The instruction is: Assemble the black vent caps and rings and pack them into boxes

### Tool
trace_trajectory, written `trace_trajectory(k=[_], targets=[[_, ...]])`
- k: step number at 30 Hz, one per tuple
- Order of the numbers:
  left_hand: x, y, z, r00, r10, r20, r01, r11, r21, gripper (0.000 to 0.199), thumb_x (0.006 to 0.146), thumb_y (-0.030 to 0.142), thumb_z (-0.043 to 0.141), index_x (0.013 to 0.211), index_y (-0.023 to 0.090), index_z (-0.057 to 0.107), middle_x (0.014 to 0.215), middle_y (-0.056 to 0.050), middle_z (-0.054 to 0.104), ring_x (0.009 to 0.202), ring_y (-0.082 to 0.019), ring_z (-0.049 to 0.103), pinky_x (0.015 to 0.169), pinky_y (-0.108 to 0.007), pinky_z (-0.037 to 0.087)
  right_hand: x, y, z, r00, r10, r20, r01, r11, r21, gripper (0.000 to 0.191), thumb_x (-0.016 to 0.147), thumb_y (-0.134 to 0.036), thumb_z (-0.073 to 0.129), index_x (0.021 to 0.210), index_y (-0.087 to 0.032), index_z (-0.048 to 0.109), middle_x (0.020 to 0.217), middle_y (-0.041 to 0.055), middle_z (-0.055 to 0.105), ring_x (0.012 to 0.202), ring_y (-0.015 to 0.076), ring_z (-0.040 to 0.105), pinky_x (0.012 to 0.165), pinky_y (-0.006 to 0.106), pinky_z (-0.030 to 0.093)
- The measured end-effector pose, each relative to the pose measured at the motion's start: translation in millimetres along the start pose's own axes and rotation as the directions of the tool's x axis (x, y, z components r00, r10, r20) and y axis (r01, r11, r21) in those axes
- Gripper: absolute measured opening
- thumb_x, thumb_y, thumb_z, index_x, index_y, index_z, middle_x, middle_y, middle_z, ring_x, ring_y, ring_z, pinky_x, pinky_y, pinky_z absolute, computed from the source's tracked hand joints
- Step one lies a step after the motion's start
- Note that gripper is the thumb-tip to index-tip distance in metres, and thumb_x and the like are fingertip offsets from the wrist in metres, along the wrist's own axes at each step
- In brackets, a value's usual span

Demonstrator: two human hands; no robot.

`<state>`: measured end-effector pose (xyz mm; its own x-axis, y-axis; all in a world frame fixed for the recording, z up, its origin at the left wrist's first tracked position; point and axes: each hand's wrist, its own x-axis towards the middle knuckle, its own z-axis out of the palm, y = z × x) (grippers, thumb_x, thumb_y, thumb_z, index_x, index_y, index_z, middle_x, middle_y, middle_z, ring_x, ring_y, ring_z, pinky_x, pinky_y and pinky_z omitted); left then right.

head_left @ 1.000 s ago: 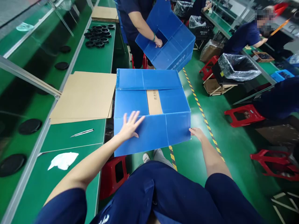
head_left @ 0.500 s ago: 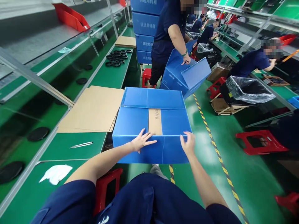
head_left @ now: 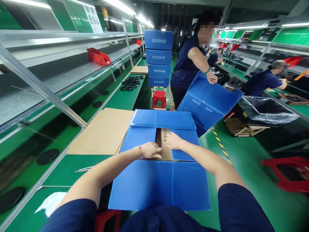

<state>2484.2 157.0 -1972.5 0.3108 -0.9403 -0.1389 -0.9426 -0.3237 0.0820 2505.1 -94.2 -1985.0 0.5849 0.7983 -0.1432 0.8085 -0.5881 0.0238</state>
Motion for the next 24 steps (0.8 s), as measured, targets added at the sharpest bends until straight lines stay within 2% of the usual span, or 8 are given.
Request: trace_trajectory(k=[4,9,12,14,16,18,21,24], targets=[[-31.2,4.7,-52.0,0.991,-0.083,-0.103,0.074,0.993,-0.089,0.049,0.105,0.059,0.037,0.094,0.019,0.064,0.083,-0.010,0.066,0.083,-0.025,0.062,0.079,-0.034,0.047,-28.3,17.7,-44.2,0.995,0.032,-0.091,-0.038,0.997,-0.060,0.034,0.102,-0.027,0.044,0.092,-0.019,0.076,0.095,0.0112,0.072,0.101,0.0267,0.053,0.085,0.038,0.037],[-89.8,2.6,-98.3,0.946,-0.268,-0.183,0.219,0.943,-0.252,0.039,0.102,0.051,0.046,0.090,0.020,0.068,0.083,-0.010,0.065,0.085,-0.026,0.062,0.088,-0.038,0.048,-95.7,56.8,-77.2,0.958,0.160,-0.240,-0.153,0.987,0.049,0.021,0.091,-0.020,0.053,0.080,-0.018,0.070,0.089,0.0119,0.068,0.095,0.0257,0.054,0.086,0.038,0.041],[-127.1,-6.5,-115.3,0.828,-0.489,-0.275,0.366,0.842,-0.396,0.037,0.097,0.048,0.050,0.114,0.023,0.072,0.114,-0.013,0.071,0.115,-0.033,0.062,0.112,-0.049,0.041,-150.6,85.7,-83.2,0.827,0.405,-0.390,-0.289,0.901,0.324,0.017,0.089,-0.029,0.061,0.097,-0.021,0.073,0.121,0.0109,0.068,0.107,0.0264,0.060,0.095,0.040,0.048],[-146.1,-10.6,-120.0,0.717,-0.616,-0.327,0.425,0.758,-0.496,0.044,0.092,0.048,0.055,0.127,0.027,0.070,0.139,-0.011,0.064,0.138,-0.037,0.050,0.125,-0.056,0.023,-183.7,97.4,-82.3,0.684,0.642,-0.348,-0.420,0.735,0.532,0.039,0.086,-0.034,0.067,0.124,-0.023,0.069,0.137,0.0107,0.063,0.107,0.0258,0.066,0.092,0.039,0.053],[-159.3,-11.5,-120.6,0.601,-0.741,-0.300,0.466,0.630,-0.621,0.053,0.084,0.047,0.062,0.133,0.027,0.069,0.148,-0.009,0.060,0.143,-0.040,0.045,0.127,-0.056,0.020,-208.5,100.9,-79.3,0.538,0.817,-0.208,-0.580,0.538,0.612,0.051,0.086,-0.034,0.068,0.135,-0.019,0.065,0.126,0.0135,0.070,0.099,0.0266,0.070,0.088,0.038,0.055],[-169.5,-10.5,-119.8,0.489,-0.847,-0.208,0.490,0.464,-0.738,0.061,0.076,0.045,0.068,0.134,0.026,0.068,0.145,-0.010,0.063,0.137,-0.042,0.053,0.124,-0.053,0.030,-224.6,99.0,-76.5,0.435,0.892,-0.126,-0.695,0.421,0.583,0.040,0.090,-0.032,0.063,0.125,-0.015,0.071,0.104,0.0130,0.077,0.093,0.0278,0.072,0.086,0.036,0.054],[-183.1,-9.9,-120.3,0.368,-0.921,-0.129,0.487,0.309,-0.817,0.062,0.072,0.041,0.073,0.131,0.022,0.069,0.142,-0.009,0.066,0.132,-0.042,0.057,0.122,-0.051,0.035,-235.7,94.3,-75.1,0.373,0.919,-0.131,-0.747,0.381,0.545,0.030,0.093,-0.032,0.055,0.107,-0.017,0.078,0.094,0.0106,0.079,0.090,0.0268,0.074,0.081,0.032,0.052],[-191.4,-10.0,-124.0,0.337,-0.929,-0.156,0.457,0.306,-0.835,0.056,0.075,0.038,0.073,0.128,0.020,0.069,0.146,-0.007,0.063,0.138,-0.039,0.053,0.122,-0.048,0.036,-234.1,91.2,-76.8,0.364,0.919,-0.151,-0.752,0.386,0.534,0.031,0.092,-0.032,0.054,0.104,-0.018,0.080,0.090,0.0092,0.080,0.087,0.0257,0.074,0.076,0.030,0.051]])
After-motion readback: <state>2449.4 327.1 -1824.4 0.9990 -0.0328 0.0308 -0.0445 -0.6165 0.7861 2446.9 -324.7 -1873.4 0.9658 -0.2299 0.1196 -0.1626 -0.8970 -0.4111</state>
